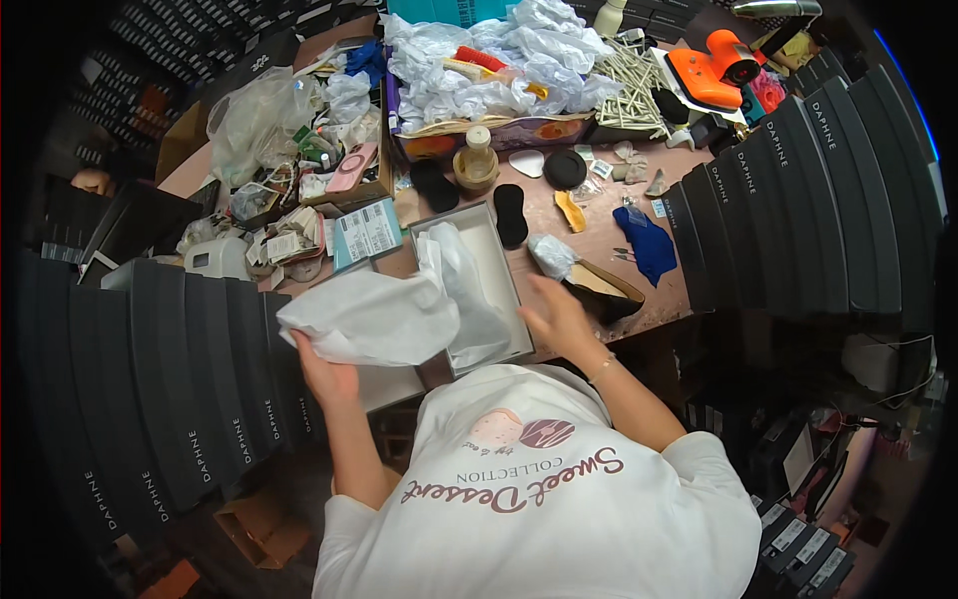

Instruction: Packaging high-heeled shoes into boxes with tissue paper and organizing the boxes.

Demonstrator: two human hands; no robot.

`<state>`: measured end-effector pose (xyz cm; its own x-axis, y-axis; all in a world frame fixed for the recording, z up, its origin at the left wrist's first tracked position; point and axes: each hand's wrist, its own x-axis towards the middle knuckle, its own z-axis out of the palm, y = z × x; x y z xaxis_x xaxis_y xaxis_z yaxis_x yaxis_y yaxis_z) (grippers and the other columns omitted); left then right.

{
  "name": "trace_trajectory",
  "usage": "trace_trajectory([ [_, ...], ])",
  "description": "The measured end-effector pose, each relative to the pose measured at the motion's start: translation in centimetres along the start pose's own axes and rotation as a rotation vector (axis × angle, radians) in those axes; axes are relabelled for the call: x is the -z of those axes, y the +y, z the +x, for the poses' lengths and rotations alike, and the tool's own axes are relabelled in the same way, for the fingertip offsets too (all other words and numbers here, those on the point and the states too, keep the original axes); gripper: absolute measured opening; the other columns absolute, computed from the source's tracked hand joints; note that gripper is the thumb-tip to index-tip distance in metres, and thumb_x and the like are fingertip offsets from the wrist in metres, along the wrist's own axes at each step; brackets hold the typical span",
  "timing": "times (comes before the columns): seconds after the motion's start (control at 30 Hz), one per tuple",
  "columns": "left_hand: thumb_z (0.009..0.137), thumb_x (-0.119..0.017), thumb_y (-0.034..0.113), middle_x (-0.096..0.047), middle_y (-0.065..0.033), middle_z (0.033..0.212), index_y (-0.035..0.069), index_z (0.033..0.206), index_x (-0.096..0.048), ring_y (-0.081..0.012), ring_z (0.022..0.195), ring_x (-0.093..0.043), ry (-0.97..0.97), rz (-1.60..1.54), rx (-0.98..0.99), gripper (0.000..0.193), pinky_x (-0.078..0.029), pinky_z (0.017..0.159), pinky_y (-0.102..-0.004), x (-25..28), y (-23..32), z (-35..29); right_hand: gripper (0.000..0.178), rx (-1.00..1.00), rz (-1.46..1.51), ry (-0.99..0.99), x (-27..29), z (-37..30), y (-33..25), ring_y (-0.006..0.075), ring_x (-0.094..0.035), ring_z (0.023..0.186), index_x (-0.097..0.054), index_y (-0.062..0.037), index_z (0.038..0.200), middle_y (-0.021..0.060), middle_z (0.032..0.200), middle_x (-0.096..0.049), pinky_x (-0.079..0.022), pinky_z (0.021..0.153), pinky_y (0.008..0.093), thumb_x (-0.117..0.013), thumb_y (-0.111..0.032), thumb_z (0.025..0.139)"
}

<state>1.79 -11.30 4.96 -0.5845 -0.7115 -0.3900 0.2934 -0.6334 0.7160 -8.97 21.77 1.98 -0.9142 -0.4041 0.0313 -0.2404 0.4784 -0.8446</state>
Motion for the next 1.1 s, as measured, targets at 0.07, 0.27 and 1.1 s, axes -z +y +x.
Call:
trace_trajectory([
  [0.07, 0.092, -0.053, 0.037, -0.049, -0.0098, 0.129, 0.003, 0.129, -0.043, -0.0252, 0.118, -0.047, 0.003, -0.033, 0.125, 0.051, -0.037, 0.100, -0.0426, -0.5, -0.6, -1.5, 0.054, -0.018, -0.261, -0.312, -5.9, 1.4, 1.3, 0.0374, -0.056, 0.103, -0.055, 0.0041, 0.111, 0.0214, 0.111, -0.057, -0.038, 0.095, 0.0488, -0.070, -0.035, 0.076],
  [0.27, 0.090, -0.058, 0.032, -0.049, -0.0145, 0.127, -0.001, 0.128, -0.042, -0.0279, 0.115, -0.049, 0.025, 0.008, -0.203, 0.053, -0.041, 0.098, -0.0436, -2.2, 5.4, -3.8, 0.056, 0.056, -0.806, -0.427, -8.4, 3.6, 1.3, 0.0315, -0.049, 0.115, -0.061, -0.0001, 0.100, 0.0203, 0.112, -0.057, -0.032, 0.098, 0.0547, -0.073, -0.042, 0.064],
  [1.1, 0.086, -0.057, 0.047, -0.050, -0.0160, 0.128, 0.003, 0.129, -0.045, -0.0294, 0.121, -0.046, -0.861, 0.670, 0.383, 0.063, -0.035, 0.102, -0.0388, -4.0, -11.9, -2.3, 0.026, 0.404, -0.417, -0.186, 9.2, 7.7, -6.5, 0.0301, -0.061, 0.067, -0.062, -0.0061, 0.104, 0.0130, 0.078, -0.062, -0.048, 0.059, 0.0360, -0.064, -0.023, 0.083],
])
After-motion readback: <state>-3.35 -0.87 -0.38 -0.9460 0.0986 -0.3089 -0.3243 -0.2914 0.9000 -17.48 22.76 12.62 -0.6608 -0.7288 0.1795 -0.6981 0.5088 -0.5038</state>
